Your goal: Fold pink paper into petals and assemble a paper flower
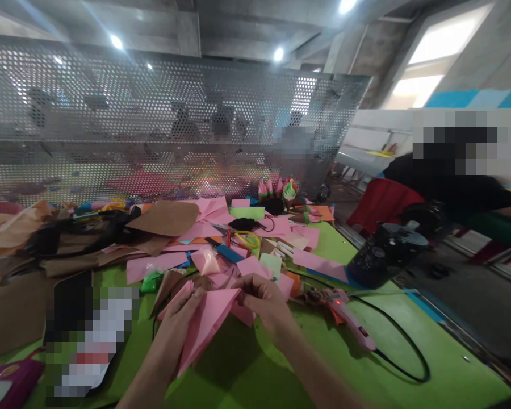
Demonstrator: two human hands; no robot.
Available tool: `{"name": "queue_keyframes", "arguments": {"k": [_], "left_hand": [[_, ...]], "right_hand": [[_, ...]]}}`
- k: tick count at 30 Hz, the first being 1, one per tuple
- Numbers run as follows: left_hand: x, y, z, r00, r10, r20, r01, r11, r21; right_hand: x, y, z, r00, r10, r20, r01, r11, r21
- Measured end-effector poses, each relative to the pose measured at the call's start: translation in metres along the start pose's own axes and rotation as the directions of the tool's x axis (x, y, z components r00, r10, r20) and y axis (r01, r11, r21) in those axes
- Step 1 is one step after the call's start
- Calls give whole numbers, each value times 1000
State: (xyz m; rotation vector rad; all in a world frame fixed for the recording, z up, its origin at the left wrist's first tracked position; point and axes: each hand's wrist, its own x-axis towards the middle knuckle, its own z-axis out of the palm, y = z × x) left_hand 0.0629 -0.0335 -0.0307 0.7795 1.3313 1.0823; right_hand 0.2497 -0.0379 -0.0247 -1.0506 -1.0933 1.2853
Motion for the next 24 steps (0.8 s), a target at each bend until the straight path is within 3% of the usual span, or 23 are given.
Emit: {"name": "queue_keyframes", "arguments": {"k": [13,17,24], "left_hand": [[4,-7,0,987,49,154,-34,995,-96],[1,-3,0,959,106,262,-110,994,0],[-1,1,5,936,178,302,-222,968,115]], "right_hand": [[-4,-7,1,997,-40,-62,42,999,26],[-5,-8,3,994,-106,-22,104,991,-78],[-9,-13,5,985,-169,24,170,969,-179]]}}
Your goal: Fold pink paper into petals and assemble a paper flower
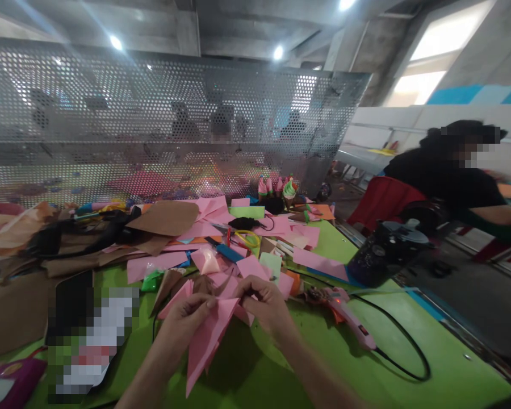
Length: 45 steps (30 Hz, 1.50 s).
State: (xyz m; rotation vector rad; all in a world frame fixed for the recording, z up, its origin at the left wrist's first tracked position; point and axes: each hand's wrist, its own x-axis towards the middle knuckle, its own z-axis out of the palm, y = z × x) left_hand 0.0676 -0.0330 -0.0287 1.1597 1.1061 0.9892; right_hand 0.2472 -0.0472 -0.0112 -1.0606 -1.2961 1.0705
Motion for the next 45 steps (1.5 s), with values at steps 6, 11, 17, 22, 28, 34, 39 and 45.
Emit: {"name": "queue_keyframes", "arguments": {"k": [6,11,17,22,28,34,39,45], "left_hand": [[0,0,-2,996,94,10,-94,996,7],[-1,3,0,996,84,10,-84,996,25],[2,-3,3,971,201,130,-215,970,109],[2,-5,2,965,211,154,-240,949,206],[0,-4,2,971,206,124,-232,940,251],[-1,0,3,978,196,75,-208,951,230],[0,1,4,986,162,45,-168,958,230],[1,3,6,987,140,75,-154,958,242]], "right_hand": [[-1,-6,-3,993,75,93,-81,995,64],[1,0,-1,991,115,73,-122,987,109],[-1,4,4,970,221,103,-232,967,106],[0,7,7,968,249,37,-249,968,23],[1,2,8,969,246,2,-246,969,36],[2,8,7,950,311,16,-311,949,52],[1,15,9,960,279,21,-280,956,90],[0,13,9,971,241,-6,-240,970,38]]}}
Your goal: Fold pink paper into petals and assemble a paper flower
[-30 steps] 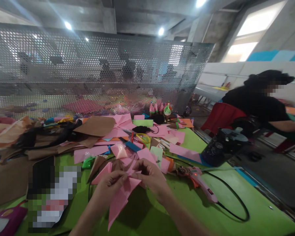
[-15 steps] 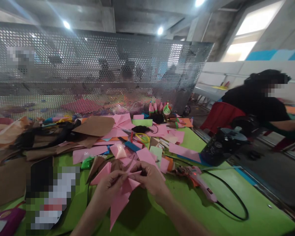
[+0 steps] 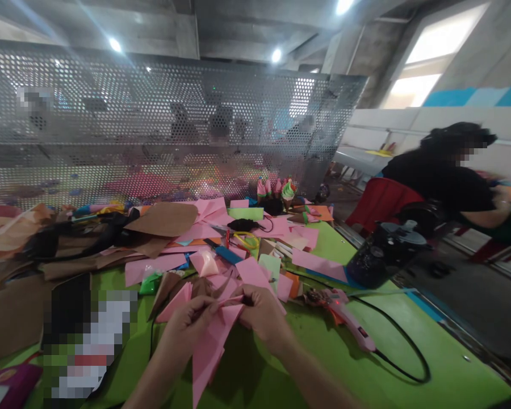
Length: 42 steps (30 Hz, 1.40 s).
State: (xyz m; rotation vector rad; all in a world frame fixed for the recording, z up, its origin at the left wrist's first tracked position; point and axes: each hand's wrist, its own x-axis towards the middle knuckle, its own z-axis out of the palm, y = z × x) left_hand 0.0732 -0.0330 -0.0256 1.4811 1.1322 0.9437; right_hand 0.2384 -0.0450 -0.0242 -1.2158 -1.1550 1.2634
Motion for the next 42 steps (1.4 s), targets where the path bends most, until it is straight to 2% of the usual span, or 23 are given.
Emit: {"name": "queue_keyframes", "arguments": {"k": [8,11,15,19,22,28,32,39,42], "left_hand": [[0,-5,-1,1000,18,5,-19,998,63],[1,-9,0,999,29,19,-31,996,79],[2,-13,-1,999,21,43,-22,999,40],[3,-14,-4,1000,-11,3,11,999,-42],[2,-11,-5,999,-37,-10,36,996,-84],[0,-3,-4,999,-36,17,37,997,-73],[-1,-2,-2,997,-58,56,61,997,-51],[-3,1,-3,992,-97,76,100,995,-25],[-2,-2,-3,994,-79,80,82,996,-34]], "right_hand": [[-3,1,-2,994,-109,17,110,983,-149],[-3,0,-2,991,-132,22,134,979,-155],[-2,1,-2,991,-129,41,132,988,-80],[-3,-1,-4,995,-47,93,29,982,185],[-4,-5,-5,992,-33,120,-2,959,285],[-5,-12,-2,995,-13,102,-17,956,292],[-4,-8,-2,998,-10,58,-4,972,237],[-2,0,-2,996,-49,78,32,977,210],[-3,-3,-2,997,-48,65,31,973,230]]}}
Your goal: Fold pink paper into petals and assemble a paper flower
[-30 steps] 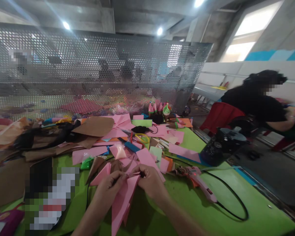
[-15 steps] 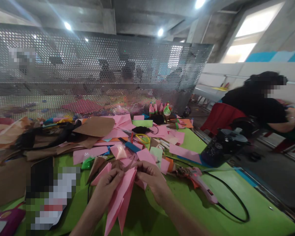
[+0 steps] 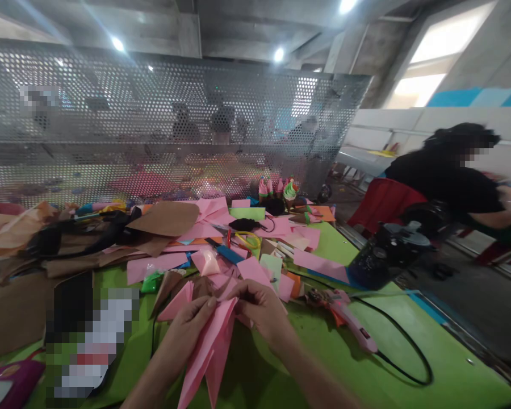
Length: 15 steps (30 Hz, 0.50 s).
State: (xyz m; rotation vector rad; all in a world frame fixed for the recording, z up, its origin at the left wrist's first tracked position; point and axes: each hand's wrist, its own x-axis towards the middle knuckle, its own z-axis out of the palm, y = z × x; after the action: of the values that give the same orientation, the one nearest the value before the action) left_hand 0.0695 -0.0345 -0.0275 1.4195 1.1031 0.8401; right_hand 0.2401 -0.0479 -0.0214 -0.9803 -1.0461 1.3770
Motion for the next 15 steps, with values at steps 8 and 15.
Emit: {"name": "queue_keyframes", "arguments": {"k": [8,15], "left_hand": [[2,-3,0,993,98,-64,-97,995,22],[1,1,-2,984,151,-92,-153,988,-18]], "right_hand": [[-1,-9,2,998,-45,-33,43,998,-50],[0,-8,1,999,-31,-33,30,999,-41]]}}
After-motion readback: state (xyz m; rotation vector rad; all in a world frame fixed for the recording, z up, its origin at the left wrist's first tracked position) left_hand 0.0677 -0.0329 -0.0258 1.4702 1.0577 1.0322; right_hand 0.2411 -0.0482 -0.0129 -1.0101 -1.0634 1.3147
